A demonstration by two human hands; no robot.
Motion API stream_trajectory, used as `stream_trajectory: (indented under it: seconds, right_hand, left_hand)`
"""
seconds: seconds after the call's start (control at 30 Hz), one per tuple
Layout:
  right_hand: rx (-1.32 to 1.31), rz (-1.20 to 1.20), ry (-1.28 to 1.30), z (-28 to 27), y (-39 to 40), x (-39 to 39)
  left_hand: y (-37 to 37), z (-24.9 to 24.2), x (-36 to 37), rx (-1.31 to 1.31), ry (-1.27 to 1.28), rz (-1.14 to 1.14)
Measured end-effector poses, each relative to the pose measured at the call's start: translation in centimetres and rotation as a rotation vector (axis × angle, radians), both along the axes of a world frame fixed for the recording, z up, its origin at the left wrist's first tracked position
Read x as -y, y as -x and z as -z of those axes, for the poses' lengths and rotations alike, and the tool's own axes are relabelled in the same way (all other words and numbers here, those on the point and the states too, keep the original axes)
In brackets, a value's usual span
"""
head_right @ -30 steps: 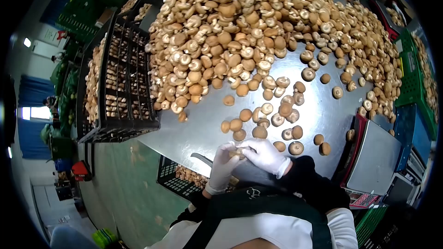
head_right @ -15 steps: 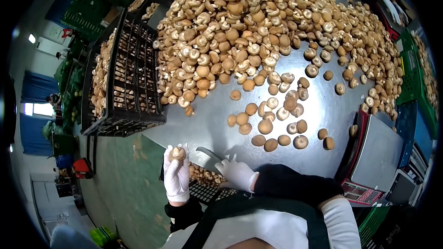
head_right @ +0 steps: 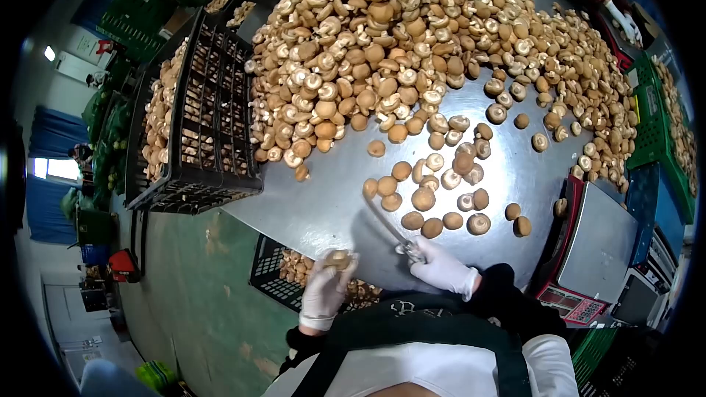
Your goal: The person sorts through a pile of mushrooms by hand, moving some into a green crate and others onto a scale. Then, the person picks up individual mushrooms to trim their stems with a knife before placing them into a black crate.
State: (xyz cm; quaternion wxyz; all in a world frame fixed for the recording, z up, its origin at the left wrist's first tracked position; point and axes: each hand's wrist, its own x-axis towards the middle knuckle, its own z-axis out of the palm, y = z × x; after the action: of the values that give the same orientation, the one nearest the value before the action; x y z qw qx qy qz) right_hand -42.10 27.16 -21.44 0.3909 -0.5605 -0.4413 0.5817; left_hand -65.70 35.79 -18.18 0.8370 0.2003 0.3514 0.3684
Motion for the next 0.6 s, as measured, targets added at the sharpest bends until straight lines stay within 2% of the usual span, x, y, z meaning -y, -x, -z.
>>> stream_trajectory:
  seconds: [0.03, 0.1, 0.13, 0.2, 0.27, 0.37, 0.43, 0.5, 0.57, 0.6]
  right_hand:
    - [-0.004, -0.007, 0.000, -1.6, 0.0, 0.2]
    - [0.374, 0.006, -0.049, -4.6, 0.1, 0.6]
    - [0.498, 0.038, -0.196, -4.7, 0.4, 0.9]
    - [0.595, 0.016, -0.239, -5.0, 0.9, 0.9]
    - [0.748, -0.032, -0.306, -4.4, 1.3, 1.0]
    - [0.831, -0.070, -0.311, -4.7, 1.6, 0.3]
    - [0.835, -0.067, -0.355, -4.6, 1.5, 0.0]
    - [0.839, -0.067, -0.398, -4.3, 1.5, -0.2]
    - [0.870, -0.041, -0.471, -4.1, 1.5, -0.5]
    - [0.868, -0.045, -0.473, -3.9, 1.5, -0.6]
  left_hand:
    - [-0.6, 0.6, 0.1, 0.068, 0.022, 0.065]
    - [-1.5, 0.7, 0.6, 0.089, 0.041, 0.107]
    - [-1.8, 0.6, 0.8, 0.075, 0.089, 0.152]
    - [-2.4, 0.7, 1.2, 0.151, 0.146, 0.218]
    - [-2.7, 0.6, 1.5, 0.106, 0.185, 0.235]
    - [-2.9, -0.9, 1.8, 0.050, 0.254, 0.262]
    - [-2.7, -1.1, 2.1, 0.182, 0.218, 0.257]
    - [-2.5, -0.9, 2.2, 0.162, 0.231, 0.259]
    - [-2.2, 0.0, 2.5, 0.386, 0.252, 0.288]
    - [-2.0, 0.1, 2.6, 0.386, 0.251, 0.283]
